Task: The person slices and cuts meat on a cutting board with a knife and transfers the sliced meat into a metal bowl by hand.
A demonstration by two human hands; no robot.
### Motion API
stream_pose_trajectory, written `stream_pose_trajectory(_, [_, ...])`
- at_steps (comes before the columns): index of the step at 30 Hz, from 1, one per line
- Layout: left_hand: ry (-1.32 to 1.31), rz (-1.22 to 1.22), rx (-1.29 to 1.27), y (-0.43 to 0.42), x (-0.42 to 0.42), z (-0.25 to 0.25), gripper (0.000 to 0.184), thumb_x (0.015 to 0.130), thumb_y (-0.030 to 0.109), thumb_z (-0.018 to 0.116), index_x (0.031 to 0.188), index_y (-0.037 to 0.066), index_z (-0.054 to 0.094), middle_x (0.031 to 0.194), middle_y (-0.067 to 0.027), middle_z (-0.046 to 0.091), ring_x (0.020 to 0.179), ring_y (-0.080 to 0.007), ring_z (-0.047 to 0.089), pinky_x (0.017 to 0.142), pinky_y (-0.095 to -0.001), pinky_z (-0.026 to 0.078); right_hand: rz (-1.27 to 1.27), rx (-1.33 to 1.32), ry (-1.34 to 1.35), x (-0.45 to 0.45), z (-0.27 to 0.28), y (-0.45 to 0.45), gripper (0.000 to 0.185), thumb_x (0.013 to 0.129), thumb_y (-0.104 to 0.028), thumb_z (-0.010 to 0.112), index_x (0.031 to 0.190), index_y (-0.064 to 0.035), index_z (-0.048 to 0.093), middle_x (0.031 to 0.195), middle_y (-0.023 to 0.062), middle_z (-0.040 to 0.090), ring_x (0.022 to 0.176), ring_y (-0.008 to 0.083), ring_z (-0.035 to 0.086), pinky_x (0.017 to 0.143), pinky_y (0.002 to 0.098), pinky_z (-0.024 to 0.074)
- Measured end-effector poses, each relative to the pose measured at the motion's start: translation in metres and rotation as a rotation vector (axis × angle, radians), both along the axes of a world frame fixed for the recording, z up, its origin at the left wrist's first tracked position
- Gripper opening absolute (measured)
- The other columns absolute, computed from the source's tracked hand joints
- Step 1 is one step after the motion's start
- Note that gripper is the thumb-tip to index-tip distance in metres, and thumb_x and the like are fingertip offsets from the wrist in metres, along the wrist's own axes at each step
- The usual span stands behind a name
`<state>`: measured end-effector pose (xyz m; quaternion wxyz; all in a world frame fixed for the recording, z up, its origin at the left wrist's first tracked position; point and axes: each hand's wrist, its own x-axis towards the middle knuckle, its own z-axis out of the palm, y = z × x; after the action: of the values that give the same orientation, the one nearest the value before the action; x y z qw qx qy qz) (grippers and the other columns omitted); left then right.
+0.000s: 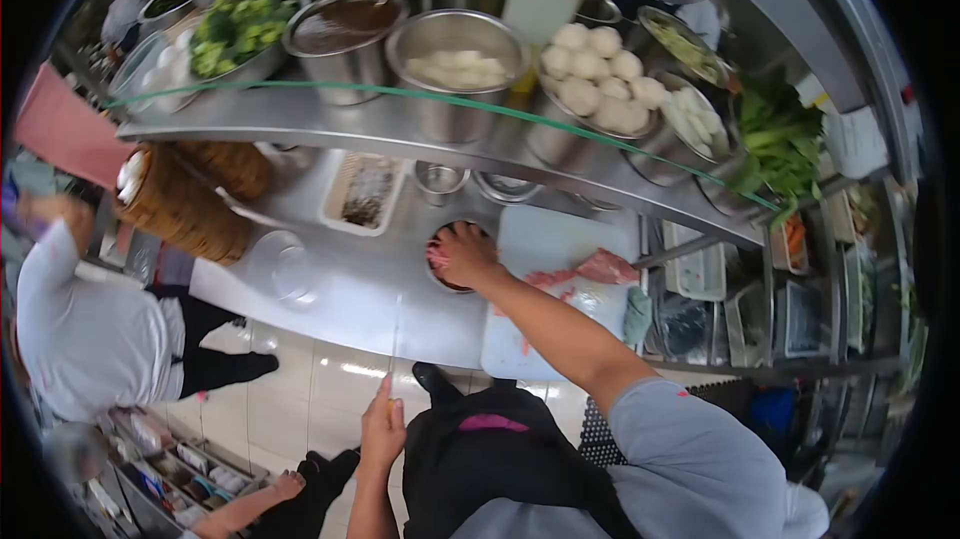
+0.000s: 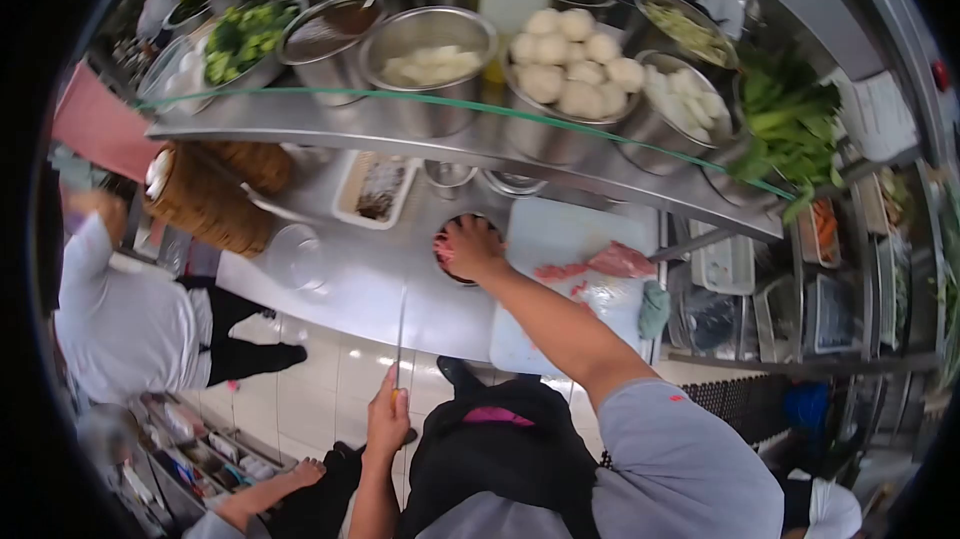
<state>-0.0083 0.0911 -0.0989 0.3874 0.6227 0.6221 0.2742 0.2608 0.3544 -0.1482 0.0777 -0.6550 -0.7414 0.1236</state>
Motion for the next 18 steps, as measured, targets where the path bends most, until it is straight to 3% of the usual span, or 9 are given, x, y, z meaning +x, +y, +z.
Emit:
stream_pose_trajectory(1, [0.002, 0.002, 0.041, 0.002, 0.001, 0.001, 0.050, 0.103, 0.010, 0.056, 0.152, 0.002, 0.051, 0.117, -0.0312, 0.069, 0.102, -0.0474, 0.069, 0.090, -0.0471, 0.055, 0.015, 0.010, -0.010, -0.001, 0.000, 0.001, 0.062, 0.074, -0.036, 0.088, 0.126, -0.0124, 0.064, 0.132, 0.0146, 0.055, 0.126, 0.0411, 0.055, 0.099, 0.0555, 0.0533])
stream_pose_trajectory(3, [0.034, 0.011, -0.110, 0.003, 0.003, 0.005, 0.051, 0.103, 0.009, 0.056, 0.153, 0.001, 0.050, 0.109, -0.0308, 0.070, 0.095, -0.0473, 0.069, 0.085, -0.0483, 0.055, 0.029, 0.014, -0.013, 0.006, 0.006, -0.001, 0.066, 0.071, -0.039, 0.091, 0.126, -0.0129, 0.064, 0.132, 0.0142, 0.056, 0.124, 0.0411, 0.057, 0.097, 0.0536, 0.0560])
stream_pose_trajectory(6, [0.032, -0.005, -0.004, 0.008, 0.004, 0.010, 0.051, 0.103, 0.010, 0.057, 0.153, 0.002, 0.050, 0.094, -0.0263, 0.068, 0.082, -0.0426, 0.066, 0.079, -0.0459, 0.054, 0.029, -0.062, 0.014, 0.008, 0.023, -0.002, 0.066, 0.070, -0.032, 0.091, 0.127, -0.0129, 0.064, 0.131, 0.0131, 0.058, 0.124, 0.0403, 0.060, 0.101, 0.0480, 0.0564])
stream_pose_trajectory(9, [0.054, -0.023, -0.134, 0.012, 0.006, 0.016, 0.051, 0.103, 0.010, 0.058, 0.153, 0.003, 0.050, 0.086, -0.0224, 0.065, 0.077, -0.0393, 0.063, 0.077, -0.0441, 0.053, 0.071, -0.084, 0.019, 0.021, 0.027, -0.006, 0.076, 0.065, -0.037, 0.094, 0.131, -0.0128, 0.064, 0.144, 0.0127, 0.057, 0.128, 0.0358, 0.060, 0.100, 0.0469, 0.0569])
stream_pose_trajectory(12, [0.053, -0.029, -0.111, 0.015, 0.014, 0.019, 0.050, 0.104, 0.011, 0.059, 0.153, 0.004, 0.051, 0.086, -0.0214, 0.065, 0.077, -0.0383, 0.064, 0.078, -0.0433, 0.054, 0.095, 0.020, 0.165, 0.038, 0.038, -0.019, 0.068, 0.071, -0.036, 0.091, 0.129, -0.0108, 0.067, 0.150, 0.0136, 0.058, 0.126, 0.0312, 0.064, 0.100, 0.0449, 0.0570])
stream_pose_trajectory(14, [0.062, -0.044, -0.130, 0.017, 0.019, 0.019, 0.050, 0.104, 0.011, 0.059, 0.153, 0.004, 0.051, 0.090, -0.0226, 0.067, 0.079, -0.0388, 0.065, 0.080, -0.0430, 0.054, 0.073, 0.129, 0.372, 0.053, 0.040, -0.030, 0.048, 0.082, -0.029, 0.086, 0.123, -0.0086, 0.071, 0.139, 0.0147, 0.067, 0.117, 0.0308, 0.070, 0.098, 0.0417, 0.0573])
stream_pose_trajectory(15, [0.050, -0.051, -0.111, 0.016, 0.020, 0.016, 0.050, 0.104, 0.011, 0.059, 0.153, 0.005, 0.051, 0.095, -0.0241, 0.068, 0.083, -0.0394, 0.067, 0.082, -0.0430, 0.054, 0.073, 0.130, 0.378, 0.062, 0.043, -0.036, 0.048, 0.082, -0.029, 0.086, 0.123, -0.0086, 0.071, 0.139, 0.0147, 0.067, 0.117, 0.0308, 0.070, 0.098, 0.0417, 0.0573])
stream_pose_trajectory(17, [0.037, -0.059, -0.092, 0.017, 0.025, 0.016, 0.050, 0.104, 0.012, 0.059, 0.153, 0.006, 0.051, 0.100, -0.0255, 0.070, 0.087, -0.0401, 0.068, 0.084, -0.0430, 0.055, -0.091, 0.104, 0.630, 0.083, 0.047, -0.050, 0.028, 0.090, -0.019, 0.078, 0.114, -0.0053, 0.075, 0.119, 0.0145, 0.076, 0.105, 0.0337, 0.074, 0.094, 0.0389, 0.0576])
stream_pose_trajectory(18, [0.029, -0.061, -0.112, 0.017, 0.028, 0.021, 0.050, 0.104, 0.013, 0.059, 0.153, 0.006, 0.051, 0.106, -0.0266, 0.070, 0.090, -0.0409, 0.069, 0.086, -0.0431, 0.055, -0.093, 0.103, 0.632, 0.093, 0.042, -0.057, 0.028, 0.090, -0.019, 0.078, 0.114, -0.0053, 0.075, 0.119, 0.0145, 0.076, 0.105, 0.0337, 0.074, 0.094, 0.0389, 0.0576])
